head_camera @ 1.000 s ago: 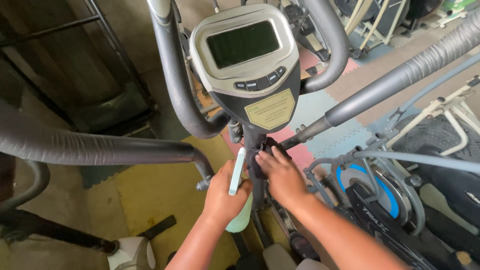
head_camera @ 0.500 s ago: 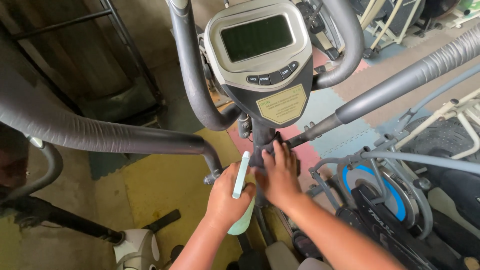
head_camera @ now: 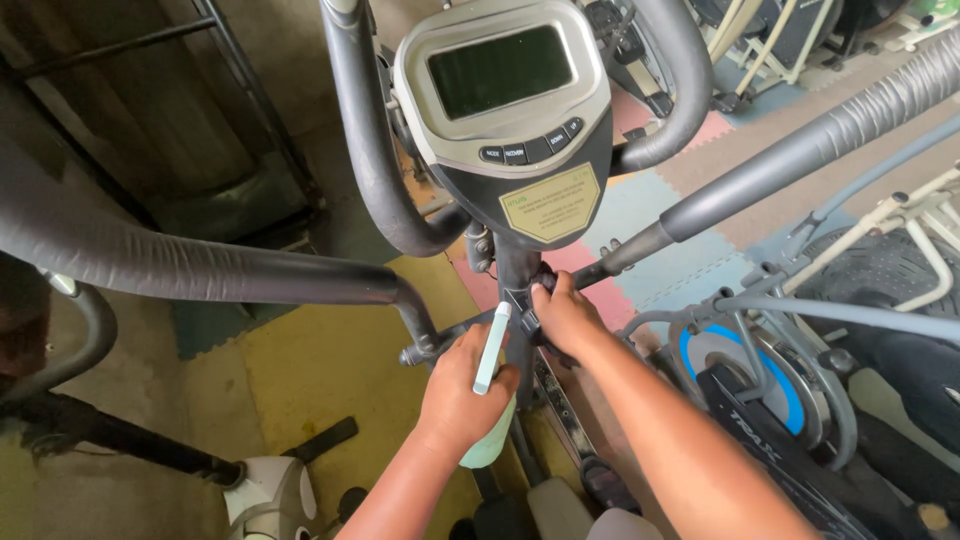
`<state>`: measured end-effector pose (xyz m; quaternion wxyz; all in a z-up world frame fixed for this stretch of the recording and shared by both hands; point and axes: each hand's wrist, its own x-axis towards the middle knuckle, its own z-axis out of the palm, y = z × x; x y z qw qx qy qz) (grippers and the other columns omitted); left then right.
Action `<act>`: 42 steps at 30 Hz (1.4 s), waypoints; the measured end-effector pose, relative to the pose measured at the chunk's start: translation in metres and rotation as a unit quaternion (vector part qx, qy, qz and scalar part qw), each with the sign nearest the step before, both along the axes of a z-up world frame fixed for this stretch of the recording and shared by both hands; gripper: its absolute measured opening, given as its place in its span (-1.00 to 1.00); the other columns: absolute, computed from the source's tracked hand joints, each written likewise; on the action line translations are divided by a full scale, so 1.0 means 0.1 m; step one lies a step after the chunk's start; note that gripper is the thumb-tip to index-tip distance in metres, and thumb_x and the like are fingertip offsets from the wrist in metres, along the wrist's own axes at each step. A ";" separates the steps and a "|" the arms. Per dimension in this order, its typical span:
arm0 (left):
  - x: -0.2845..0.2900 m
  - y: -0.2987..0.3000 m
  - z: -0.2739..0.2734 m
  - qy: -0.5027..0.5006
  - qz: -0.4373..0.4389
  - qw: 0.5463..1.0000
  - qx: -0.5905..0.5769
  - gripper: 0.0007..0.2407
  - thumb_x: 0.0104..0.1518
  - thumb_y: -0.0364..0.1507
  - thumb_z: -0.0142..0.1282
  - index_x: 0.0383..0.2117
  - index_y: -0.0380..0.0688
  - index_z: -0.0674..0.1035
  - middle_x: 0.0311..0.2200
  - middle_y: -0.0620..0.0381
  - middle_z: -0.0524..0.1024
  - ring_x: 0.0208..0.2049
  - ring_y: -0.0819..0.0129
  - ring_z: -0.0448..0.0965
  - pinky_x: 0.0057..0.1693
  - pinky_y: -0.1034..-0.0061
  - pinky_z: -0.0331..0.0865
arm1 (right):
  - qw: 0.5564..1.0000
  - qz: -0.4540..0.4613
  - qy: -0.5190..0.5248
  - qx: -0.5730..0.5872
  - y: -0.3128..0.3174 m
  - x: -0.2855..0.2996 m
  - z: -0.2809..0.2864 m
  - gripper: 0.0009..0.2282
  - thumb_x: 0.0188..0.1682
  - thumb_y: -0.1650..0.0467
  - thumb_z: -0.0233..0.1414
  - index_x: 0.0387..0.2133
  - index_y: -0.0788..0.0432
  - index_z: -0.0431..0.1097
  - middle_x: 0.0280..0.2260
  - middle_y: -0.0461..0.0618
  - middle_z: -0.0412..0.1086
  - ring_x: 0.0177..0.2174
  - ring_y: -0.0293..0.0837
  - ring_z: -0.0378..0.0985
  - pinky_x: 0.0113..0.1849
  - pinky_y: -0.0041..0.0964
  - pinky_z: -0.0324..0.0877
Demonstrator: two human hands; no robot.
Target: Wiping down and sanitizing an elliptical machine using a spray bottle and a cloth.
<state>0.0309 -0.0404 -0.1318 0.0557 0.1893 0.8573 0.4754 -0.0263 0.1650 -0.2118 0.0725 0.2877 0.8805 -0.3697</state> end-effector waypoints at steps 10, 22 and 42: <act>0.11 0.08 -0.06 -0.004 -0.016 1.000 -0.013 -0.68 -0.10 -0.48 0.13 -0.14 -0.13 0.52 -0.19 -0.15 0.60 -0.13 -0.18 0.57 -0.03 0.16 0.44 | 0.789 -0.071 -0.016 -0.610 0.20 0.27 -0.05 -0.45 -0.02 0.01 -0.09 0.00 0.21 0.33 -0.24 0.16 0.48 -0.35 0.08 0.59 -0.29 0.11 0.54; 0.14 0.22 -0.02 -0.022 -0.014 0.999 0.025 -0.67 -0.12 -0.48 0.16 -0.14 -0.15 0.53 -0.30 -0.13 0.62 -0.29 -0.03 0.68 -0.11 0.25 0.52 | 0.996 -0.002 0.085 -0.040 -0.05 0.51 0.17 -0.60 0.08 0.24 -0.03 0.20 0.02 0.30 -0.10 0.20 0.51 -0.09 0.18 0.58 -0.07 -0.07 0.44; 0.03 -0.07 -0.03 -0.020 0.077 0.994 0.069 -0.70 -0.11 -0.52 0.14 -0.17 -0.15 0.54 -0.38 -0.05 0.61 -0.38 0.15 0.69 -0.17 0.35 0.52 | 0.900 0.067 0.369 0.224 -0.25 -0.21 -0.26 -0.49 0.07 0.25 0.04 0.07 0.48 0.13 0.01 0.50 0.28 0.05 0.38 0.33 0.15 0.22 0.11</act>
